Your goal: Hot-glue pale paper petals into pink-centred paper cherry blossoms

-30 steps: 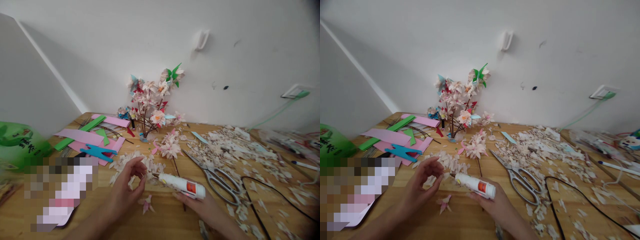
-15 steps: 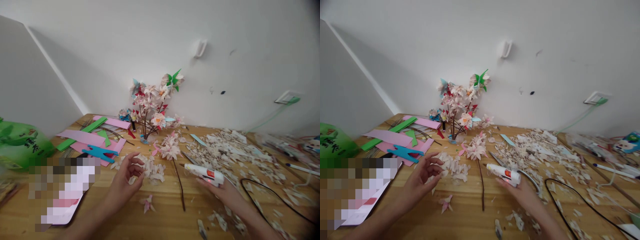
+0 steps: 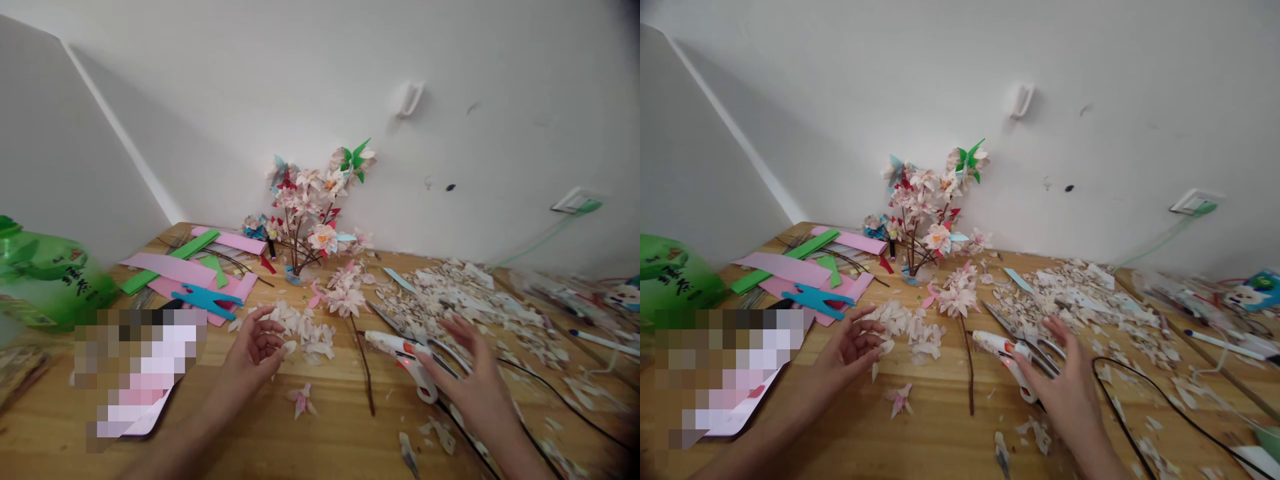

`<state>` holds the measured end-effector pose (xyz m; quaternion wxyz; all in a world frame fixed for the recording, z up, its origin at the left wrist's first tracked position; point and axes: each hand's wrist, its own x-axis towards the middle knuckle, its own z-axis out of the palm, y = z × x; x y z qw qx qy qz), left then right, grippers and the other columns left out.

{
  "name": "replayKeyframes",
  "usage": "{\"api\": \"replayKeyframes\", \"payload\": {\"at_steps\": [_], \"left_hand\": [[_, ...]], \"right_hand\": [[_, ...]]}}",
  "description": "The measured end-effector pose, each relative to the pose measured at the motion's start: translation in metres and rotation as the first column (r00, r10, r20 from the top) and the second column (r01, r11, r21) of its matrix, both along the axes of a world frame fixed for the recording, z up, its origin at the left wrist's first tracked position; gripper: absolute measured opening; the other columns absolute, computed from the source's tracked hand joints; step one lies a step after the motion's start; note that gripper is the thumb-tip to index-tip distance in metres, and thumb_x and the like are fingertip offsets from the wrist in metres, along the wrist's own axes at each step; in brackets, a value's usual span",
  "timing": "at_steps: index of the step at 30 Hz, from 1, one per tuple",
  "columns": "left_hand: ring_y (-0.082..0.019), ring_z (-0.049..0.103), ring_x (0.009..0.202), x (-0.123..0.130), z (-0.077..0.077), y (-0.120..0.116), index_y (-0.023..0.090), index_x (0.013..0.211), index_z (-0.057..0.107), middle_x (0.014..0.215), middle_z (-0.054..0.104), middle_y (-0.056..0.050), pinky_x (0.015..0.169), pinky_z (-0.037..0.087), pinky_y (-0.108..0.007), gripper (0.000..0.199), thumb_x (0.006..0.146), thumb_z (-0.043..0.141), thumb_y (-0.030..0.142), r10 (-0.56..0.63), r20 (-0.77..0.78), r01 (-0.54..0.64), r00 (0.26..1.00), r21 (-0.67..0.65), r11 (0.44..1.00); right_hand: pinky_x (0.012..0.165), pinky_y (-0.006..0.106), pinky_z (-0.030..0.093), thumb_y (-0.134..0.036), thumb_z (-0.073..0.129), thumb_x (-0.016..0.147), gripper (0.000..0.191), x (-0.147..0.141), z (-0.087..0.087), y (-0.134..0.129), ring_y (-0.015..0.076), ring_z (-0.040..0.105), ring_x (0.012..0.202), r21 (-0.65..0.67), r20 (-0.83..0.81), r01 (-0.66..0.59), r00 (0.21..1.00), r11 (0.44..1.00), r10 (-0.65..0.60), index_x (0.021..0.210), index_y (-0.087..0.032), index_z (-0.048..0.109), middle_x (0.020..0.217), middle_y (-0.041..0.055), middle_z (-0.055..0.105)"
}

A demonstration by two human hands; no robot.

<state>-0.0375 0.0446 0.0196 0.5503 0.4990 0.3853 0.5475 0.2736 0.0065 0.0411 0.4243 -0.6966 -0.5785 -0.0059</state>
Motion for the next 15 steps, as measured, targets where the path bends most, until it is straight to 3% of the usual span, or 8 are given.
{"api": "replayKeyframes", "payload": {"at_steps": [1,2,4,5,7,10,13,15], "left_hand": [[-0.011,0.056,0.069,0.0,0.001,0.0,0.026,0.112,0.041,0.088,0.054,0.0,0.064,0.046,-0.027,0.053,0.067,0.068,0.027,-0.002,0.004,0.002,1.0,-0.006,1.0],[-0.011,0.056,0.068,0.0,0.002,-0.001,0.026,0.111,0.041,0.087,0.054,0.0,0.063,0.045,-0.027,0.053,0.066,0.068,0.028,-0.004,0.005,0.004,1.0,-0.012,1.0],[-0.011,0.056,0.068,-0.001,0.006,-0.002,0.026,0.11,0.04,0.086,0.054,0.0,0.063,0.045,-0.027,0.054,0.065,0.069,0.028,-0.013,0.003,0.013,1.0,-0.027,1.0],[-0.011,0.056,0.068,-0.001,0.009,-0.003,0.026,0.11,0.04,0.086,0.054,0.0,0.064,0.046,-0.028,0.054,0.064,0.07,0.028,-0.019,-0.002,0.018,1.0,-0.033,0.999],[-0.011,0.056,0.069,-0.002,0.012,-0.004,0.026,0.109,0.04,0.087,0.054,0.0,0.065,0.046,-0.028,0.054,0.065,0.07,0.027,-0.035,-0.011,0.034,0.999,-0.041,0.999],[-0.011,0.056,0.071,-0.003,0.011,-0.006,0.026,0.111,0.039,0.088,0.053,0.0,0.063,0.046,-0.026,0.052,0.067,0.068,0.025,-0.052,0.004,0.052,0.999,-0.045,0.998],[-0.01,0.054,0.07,-0.004,0.005,-0.004,0.026,0.113,0.039,0.089,0.053,0.0,0.06,0.045,-0.024,0.052,0.069,0.066,0.023,-0.049,0.05,0.051,0.998,-0.039,0.998],[-0.01,0.053,0.069,-0.004,0.002,-0.003,0.025,0.113,0.04,0.089,0.053,0.0,0.06,0.044,-0.023,0.052,0.069,0.067,0.022,-0.042,0.066,0.044,0.997,-0.037,0.998]], "right_hand": [[0.095,0.052,0.034,-0.047,0.061,0.069,0.063,-0.007,0.008,-0.004,0.0333,0.047,0.112,0.132,0.106,0.043,0.993,0.99,-0.057,0.121,-0.016,0.041,0.114,0.0147,0.056],[0.095,0.051,0.034,-0.041,0.06,0.072,0.051,-0.015,0.014,-0.008,0.0323,0.047,0.111,0.184,0.184,0.015,0.982,0.983,-0.049,0.115,-0.018,0.046,0.109,0.0125,0.057],[0.087,0.043,0.042,-0.029,0.057,0.077,0.026,-0.038,0.019,-0.013,0.0267,0.056,0.097,0.138,0.257,-0.236,0.946,0.962,0.196,0.102,-0.023,0.051,0.096,0.008,0.061],[0.083,0.039,0.045,-0.023,0.053,0.08,0.022,-0.051,0.018,-0.013,0.0239,0.059,0.092,0.004,0.255,-0.395,0.889,0.919,0.381,0.101,-0.024,0.052,0.092,0.0058,0.063],[0.08,0.035,0.048,-0.014,0.049,0.08,0.034,-0.077,0.012,-0.01,0.0208,0.062,0.086,-0.264,0.145,-0.561,0.781,0.785,0.607,0.112,-0.023,0.047,0.091,0.005,0.066],[0.087,0.032,0.045,-0.004,0.048,0.075,0.048,-0.107,-0.001,-0.002,0.0186,0.059,0.097,-0.377,0.006,-0.696,0.657,0.611,0.754,0.12,-0.021,0.043,0.103,0.0049,0.065],[0.089,0.03,0.042,0.0,0.047,0.074,0.051,-0.121,-0.009,0.006,0.017,0.056,0.101,-0.401,-0.082,-0.752,0.599,0.524,0.797,0.12,-0.021,0.045,0.105,0.0041,0.066],[0.087,0.031,0.043,0.0,0.049,0.073,0.048,-0.123,-0.012,0.008,0.0184,0.058,0.098,-0.413,-0.135,-0.76,0.596,0.502,0.791,0.115,-0.021,0.049,0.1,0.0042,0.067]]}}
